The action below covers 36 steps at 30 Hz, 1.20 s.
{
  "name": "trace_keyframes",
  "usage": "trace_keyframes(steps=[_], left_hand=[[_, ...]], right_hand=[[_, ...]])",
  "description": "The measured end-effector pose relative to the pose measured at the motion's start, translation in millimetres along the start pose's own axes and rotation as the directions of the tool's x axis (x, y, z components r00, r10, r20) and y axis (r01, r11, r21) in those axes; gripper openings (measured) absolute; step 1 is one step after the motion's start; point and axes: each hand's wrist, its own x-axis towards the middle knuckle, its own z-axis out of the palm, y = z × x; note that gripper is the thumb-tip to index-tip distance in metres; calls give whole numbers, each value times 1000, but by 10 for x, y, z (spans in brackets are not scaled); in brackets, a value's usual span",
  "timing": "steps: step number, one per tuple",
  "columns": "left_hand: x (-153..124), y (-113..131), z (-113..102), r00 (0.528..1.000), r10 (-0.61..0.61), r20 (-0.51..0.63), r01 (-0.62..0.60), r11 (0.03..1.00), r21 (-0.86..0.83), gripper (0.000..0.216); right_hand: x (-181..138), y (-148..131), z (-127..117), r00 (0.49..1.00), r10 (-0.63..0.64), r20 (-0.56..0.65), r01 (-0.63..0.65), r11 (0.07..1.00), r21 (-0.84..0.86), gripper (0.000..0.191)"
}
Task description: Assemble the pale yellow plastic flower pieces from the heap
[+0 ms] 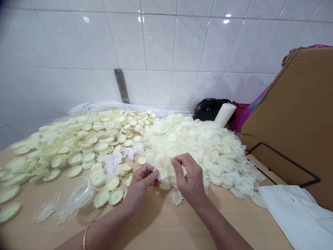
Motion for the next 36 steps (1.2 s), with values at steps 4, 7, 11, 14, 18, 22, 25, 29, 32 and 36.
trace_keyframes(steps=[4, 7, 11, 14, 18, 22, 25, 29, 32, 36], left_hand=[[-15, -3, -8, 996, 67, 52, -70, 997, 39, 18], [-17, -15, -15, 994, 86, 69, -90, 994, 58, 17], [-26, 7, 9, 994, 36, 106, -41, 998, 40, 16], [-43, 34, 25, 988, 5, 151, -10, 999, 31, 17], [-56, 34, 16, 983, 6, 181, -10, 1000, 22, 15], [-36, -4, -7, 978, -39, 207, 43, 999, -14, 17], [-12, -37, -19, 972, -84, 217, 96, 994, -43, 18], [3, -51, -26, 965, -108, 240, 126, 990, -60, 18], [6, -32, -37, 982, -84, 170, 93, 995, -47, 17], [14, -22, -59, 993, -62, 104, 67, 997, -44, 16]], right_hand=[[-22, -48, 62, 949, 111, 294, -149, 983, 110, 19], [-42, -38, 106, 903, 174, 392, -246, 959, 140, 20], [-83, -24, 152, 930, 200, 308, -245, 963, 114, 27], [-105, -9, 192, 940, 210, 268, -241, 967, 86, 32], [-114, 21, 229, 918, 278, 283, -317, 943, 104, 40], [-88, 23, 218, 833, 389, 393, -491, 847, 203, 46], [-68, 7, 199, 756, 453, 472, -612, 746, 264, 48], [-74, 4, 200, 771, 410, 487, -585, 759, 287, 48], [-85, 1, 194, 886, 309, 346, -393, 897, 204, 37], [-80, -35, 151, 966, 102, 237, -138, 981, 140, 15]])
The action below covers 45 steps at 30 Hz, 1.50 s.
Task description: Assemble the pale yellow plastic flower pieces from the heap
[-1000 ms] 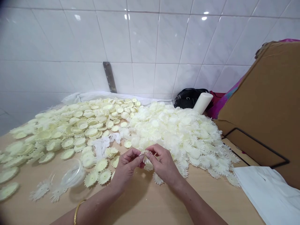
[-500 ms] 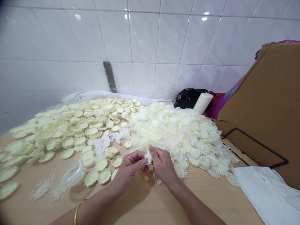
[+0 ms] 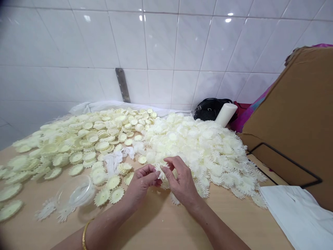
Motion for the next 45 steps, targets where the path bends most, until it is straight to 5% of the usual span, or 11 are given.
trace_keyframes(steps=[5, 12, 16, 19, 21, 24, 28, 32, 36, 45], left_hand=[[-1, -20, 5, 1000, 9, -1, -9, 1000, 23, 18], [-38, 47, 77, 992, -32, 126, 25, 998, 56, 16], [-44, 52, 68, 996, -8, 88, 1, 997, 75, 15], [-33, 24, 54, 998, -22, 50, 18, 997, 72, 17], [-22, 4, 49, 998, -50, 29, 48, 997, 52, 18], [-17, 4, 58, 998, -55, 13, 54, 997, 59, 18], [-45, 69, 112, 999, -53, -11, 54, 997, 53, 18], [-60, 100, 124, 1000, -14, 20, 13, 999, 43, 18], [-46, 60, 79, 997, 44, 65, -51, 992, 115, 21], [-43, 44, 64, 995, 39, 89, -47, 996, 82, 20]], right_hand=[[-6, -4, 0, 990, -115, 76, 119, 992, -47, 12], [-16, 15, 49, 998, -34, 47, 33, 999, 25, 16], [8, 5, -10, 986, 106, -125, -95, 991, 89, 20], [70, 62, -146, 926, 203, -319, -178, 978, 106, 21], [118, 126, -242, 887, 175, -428, -182, 983, 25, 18], [158, 187, -312, 854, -41, -518, -93, 969, -230, 20], [117, 108, -249, 887, -247, -390, 116, 937, -329, 17], [42, -10, -117, 999, -31, -42, 26, 994, -111, 17], [3, -29, -19, 966, 171, 193, -196, 974, 115, 17], [-23, 65, 104, 986, 164, 41, -165, 986, 15, 33]])
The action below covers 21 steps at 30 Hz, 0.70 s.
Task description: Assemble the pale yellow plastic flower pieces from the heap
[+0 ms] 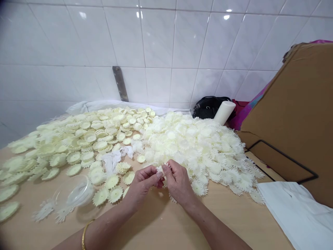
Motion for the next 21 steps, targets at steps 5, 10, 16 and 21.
trace_keyframes(steps=[5, 10, 16, 21], left_hand=[[-8, -4, -2, 999, -21, 25, 21, 1000, 12, 16], [12, -36, -29, 999, -5, -51, 6, 1000, 20, 14], [22, -34, -32, 989, -27, -143, 21, 999, -39, 16], [12, -10, -34, 993, 16, -118, -20, 999, -32, 14]], right_hand=[[24, 34, 5, 994, 101, 45, -103, 993, 64, 42], [38, 11, -27, 969, 225, 105, -241, 956, 166, 45], [10, -78, -118, 987, -102, -120, 112, 991, 78, 22], [5, -113, -129, 972, -229, 48, 229, 973, -3, 14]])
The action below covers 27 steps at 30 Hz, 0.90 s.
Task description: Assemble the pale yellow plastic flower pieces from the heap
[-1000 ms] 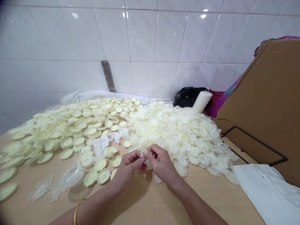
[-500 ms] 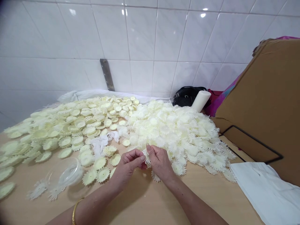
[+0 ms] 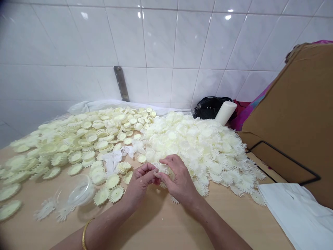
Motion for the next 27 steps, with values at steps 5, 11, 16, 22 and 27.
trace_keyframes(steps=[5, 11, 16, 22, 27], left_hand=[[9, -8, -10, 1000, 22, 12, -23, 998, 58, 14], [8, -31, -20, 1000, 15, -2, -15, 997, 73, 14], [29, -52, -43, 999, 33, 3, -33, 995, 96, 19], [43, -53, -36, 997, 82, -10, -81, 992, 93, 19], [5, -22, -5, 992, 126, -15, -123, 984, 130, 18]], right_hand=[[18, 60, 8, 996, 78, -52, -77, 996, 34, 20], [39, 48, -131, 893, 260, -367, -245, 965, 89, 25], [90, 136, -244, 850, 117, -514, -210, 970, -126, 21], [73, 176, -244, 822, -222, -524, -32, 902, -431, 24], [-3, -2, -62, 990, -15, -142, -6, 990, -143, 14]])
